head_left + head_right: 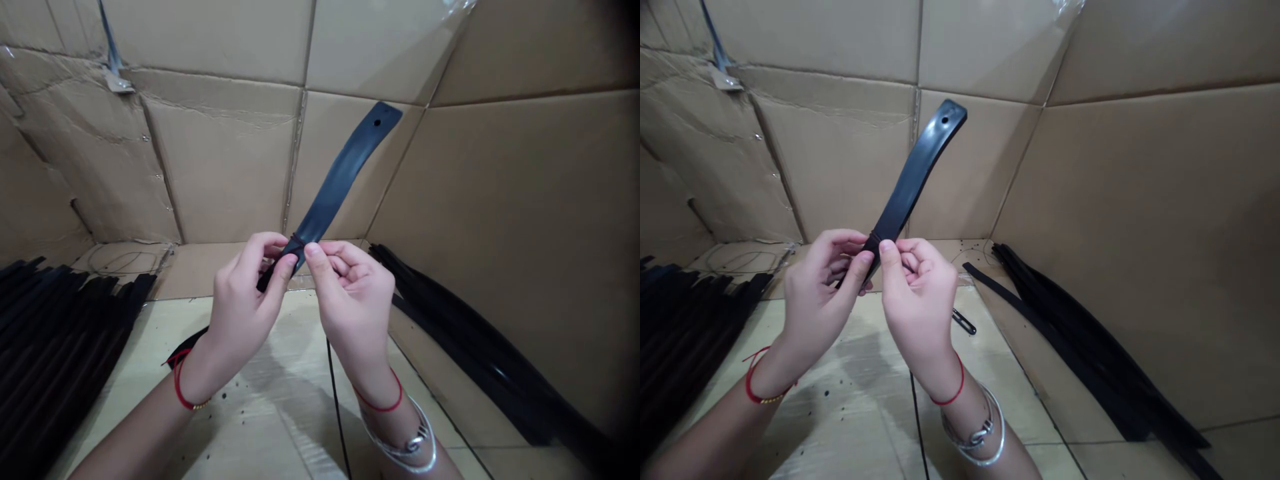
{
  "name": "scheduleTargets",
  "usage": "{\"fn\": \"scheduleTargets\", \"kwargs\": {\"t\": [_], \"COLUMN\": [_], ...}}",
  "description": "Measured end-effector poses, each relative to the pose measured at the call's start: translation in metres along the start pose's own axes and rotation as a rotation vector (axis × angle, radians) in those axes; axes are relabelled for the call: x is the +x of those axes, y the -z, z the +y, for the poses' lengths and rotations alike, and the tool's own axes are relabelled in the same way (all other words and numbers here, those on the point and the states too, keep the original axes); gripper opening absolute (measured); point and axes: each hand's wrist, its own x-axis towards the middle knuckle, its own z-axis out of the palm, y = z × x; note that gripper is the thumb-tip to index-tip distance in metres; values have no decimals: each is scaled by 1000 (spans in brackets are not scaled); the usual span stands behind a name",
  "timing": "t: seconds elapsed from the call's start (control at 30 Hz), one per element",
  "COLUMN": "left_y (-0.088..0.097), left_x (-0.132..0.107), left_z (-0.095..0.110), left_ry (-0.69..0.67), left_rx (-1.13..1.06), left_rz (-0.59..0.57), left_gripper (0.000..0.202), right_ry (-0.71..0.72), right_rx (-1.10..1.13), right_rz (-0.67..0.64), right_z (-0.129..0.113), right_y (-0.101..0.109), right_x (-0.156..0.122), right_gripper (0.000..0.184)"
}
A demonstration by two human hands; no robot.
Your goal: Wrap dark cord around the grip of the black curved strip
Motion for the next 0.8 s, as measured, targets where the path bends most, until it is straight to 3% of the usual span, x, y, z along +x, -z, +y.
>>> {"fn": "scheduleTargets", "kwargs": {"t": [0.2,0.33,0.63,0.8], "left_y": [-2,-2,-1,1], "left_x": [-3,-4,5,7], "left_z": [-1,-1,-4,-10], "left_ry": [-222,-206,-332,-339], "left_rx": [230,279,254,176], "left_rz": [75,75,-62,-124], "left_gripper": [6,3,27,19], "right_ry": [6,17,-8,-55], "right_rx": [-20,-28,16,31], "right_rz": [-13,-22,-38,-63], "right_z": [-1,-2,3,5], "right_y": [0,0,-1,2], "right_x": [-2,-4,1,6], "right_gripper": [17,18,17,20]}}
